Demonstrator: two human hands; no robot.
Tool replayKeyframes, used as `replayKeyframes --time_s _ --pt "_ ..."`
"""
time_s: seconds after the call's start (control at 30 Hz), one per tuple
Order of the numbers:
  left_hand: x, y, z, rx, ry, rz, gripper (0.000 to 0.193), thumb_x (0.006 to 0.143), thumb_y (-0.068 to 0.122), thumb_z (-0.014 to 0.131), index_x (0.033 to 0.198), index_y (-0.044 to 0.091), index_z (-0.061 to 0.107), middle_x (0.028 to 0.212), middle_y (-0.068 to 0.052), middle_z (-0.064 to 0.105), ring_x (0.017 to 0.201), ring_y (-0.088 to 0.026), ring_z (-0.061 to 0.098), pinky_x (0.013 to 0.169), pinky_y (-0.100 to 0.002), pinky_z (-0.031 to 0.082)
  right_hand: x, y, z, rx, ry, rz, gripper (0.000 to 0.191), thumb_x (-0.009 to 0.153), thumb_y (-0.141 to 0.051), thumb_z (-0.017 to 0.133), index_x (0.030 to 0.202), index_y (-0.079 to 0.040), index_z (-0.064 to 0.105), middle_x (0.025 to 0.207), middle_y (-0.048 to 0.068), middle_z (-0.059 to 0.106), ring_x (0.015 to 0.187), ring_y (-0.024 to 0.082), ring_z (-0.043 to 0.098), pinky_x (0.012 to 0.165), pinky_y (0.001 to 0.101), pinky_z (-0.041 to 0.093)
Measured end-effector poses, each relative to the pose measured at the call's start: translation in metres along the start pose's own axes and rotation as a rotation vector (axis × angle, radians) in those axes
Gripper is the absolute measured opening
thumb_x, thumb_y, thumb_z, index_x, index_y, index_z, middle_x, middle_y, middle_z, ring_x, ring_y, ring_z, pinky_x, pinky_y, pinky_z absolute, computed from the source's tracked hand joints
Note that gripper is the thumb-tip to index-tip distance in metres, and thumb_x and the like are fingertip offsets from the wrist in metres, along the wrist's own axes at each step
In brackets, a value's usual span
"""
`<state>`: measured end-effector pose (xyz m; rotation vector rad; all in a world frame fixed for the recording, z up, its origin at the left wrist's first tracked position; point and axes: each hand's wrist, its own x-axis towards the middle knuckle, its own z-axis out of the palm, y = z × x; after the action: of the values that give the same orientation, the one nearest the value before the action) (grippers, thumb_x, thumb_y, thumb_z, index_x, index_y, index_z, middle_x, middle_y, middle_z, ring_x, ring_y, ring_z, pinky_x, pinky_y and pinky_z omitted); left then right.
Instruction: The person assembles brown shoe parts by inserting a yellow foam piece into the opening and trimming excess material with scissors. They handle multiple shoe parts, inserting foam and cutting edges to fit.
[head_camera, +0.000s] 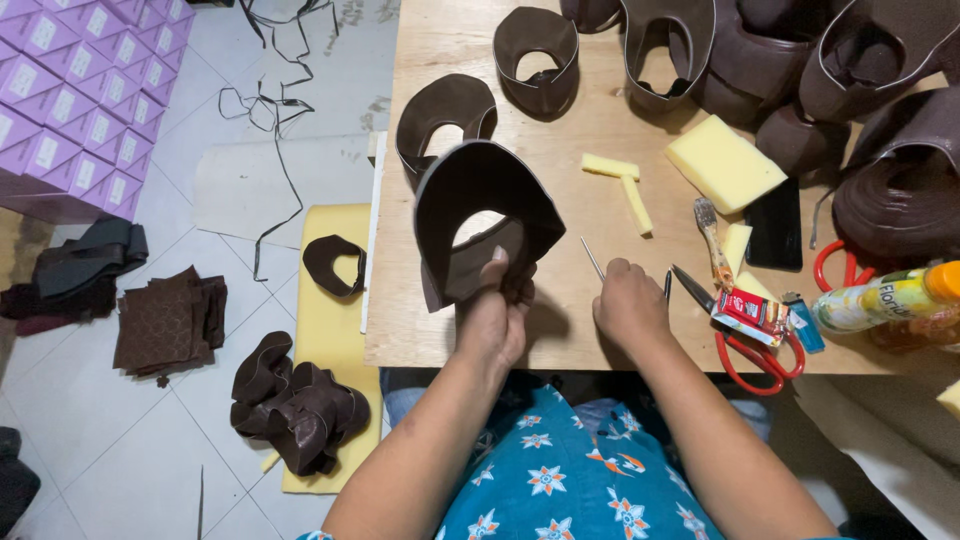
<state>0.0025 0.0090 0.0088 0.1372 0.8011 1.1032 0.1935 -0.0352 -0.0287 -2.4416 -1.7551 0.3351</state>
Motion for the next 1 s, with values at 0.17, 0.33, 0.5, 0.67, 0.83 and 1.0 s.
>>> replayKeyframes --time_s 0.17,0.33,0.5,0.67,0.83,1.0 --pt "-0.001 0.003 -0.002 -0.053 0.089 -0.047 0.027 0.099 0.020 0.063 0.116 -0.002 0.061 0.102 -0.014 0.070 0.089 -0.023 0.071 0.071 -0.031 0.055 -0.005 0.005 0.001 0.025 0.007 -0.059 0.022 0.080 -0.008 0.067 0.099 0.001 0.061 0.101 0.025 0.064 0.093 0.043 0.065 0.087 0.0514 0.053" --pt "-0.009 0.003 -0.003 -0.094 0.031 -0.059 0.031 0.101 0.026 0.059 0.119 0.001 0.061 0.109 -0.010 0.070 0.094 -0.020 0.070 0.075 -0.031 0.055 -0.008 0.006 -0.001 0.081 0.034 -0.091 0.028 0.076 -0.006 0.068 0.102 0.002 0.061 0.105 0.027 0.061 0.097 0.045 0.062 0.087 0.0511 0.051" --pt "-0.012 0.007 -0.004 -0.097 0.009 -0.047 0.036 0.101 0.029 0.060 0.125 0.001 0.061 0.113 -0.009 0.071 0.099 -0.017 0.069 0.081 -0.030 0.054 -0.015 -0.013 -0.028 0.372 0.069 -0.037 0.029 0.082 -0.009 0.068 0.110 0.000 0.066 0.105 0.022 0.069 0.096 0.037 0.066 0.083 0.0483 0.052" --pt "-0.009 0.011 -0.003 -0.058 0.125 0.048 0.036 0.098 0.026 0.063 0.122 0.000 0.060 0.112 -0.011 0.071 0.102 -0.022 0.072 0.080 -0.031 0.056 -0.046 -0.042 -0.066 0.834 -0.104 -0.044 0.030 0.090 -0.027 0.068 0.109 -0.006 0.076 0.074 0.006 0.074 0.060 0.012 0.065 0.058 0.0292 0.054" --pt "-0.005 0.011 -0.004 -0.006 0.151 0.155 0.038 0.100 0.026 0.066 0.120 -0.006 0.061 0.113 -0.013 0.069 0.100 -0.023 0.069 0.083 -0.033 0.058 -0.056 -0.060 -0.081 0.870 -0.214 -0.048 0.030 0.090 -0.028 0.068 0.108 -0.006 0.079 0.070 0.003 0.073 0.052 0.008 0.061 0.051 0.0263 0.051" --pt "-0.011 0.009 -0.003 0.093 0.108 0.235 0.036 0.098 0.025 0.065 0.123 0.000 0.063 0.116 -0.008 0.070 0.102 -0.018 0.069 0.086 -0.033 0.057 -0.054 -0.057 -0.073 0.942 -0.252 0.003 0.031 0.090 -0.027 0.068 0.110 -0.005 0.078 0.070 0.002 0.072 0.052 0.008 0.058 0.050 0.0267 0.049"
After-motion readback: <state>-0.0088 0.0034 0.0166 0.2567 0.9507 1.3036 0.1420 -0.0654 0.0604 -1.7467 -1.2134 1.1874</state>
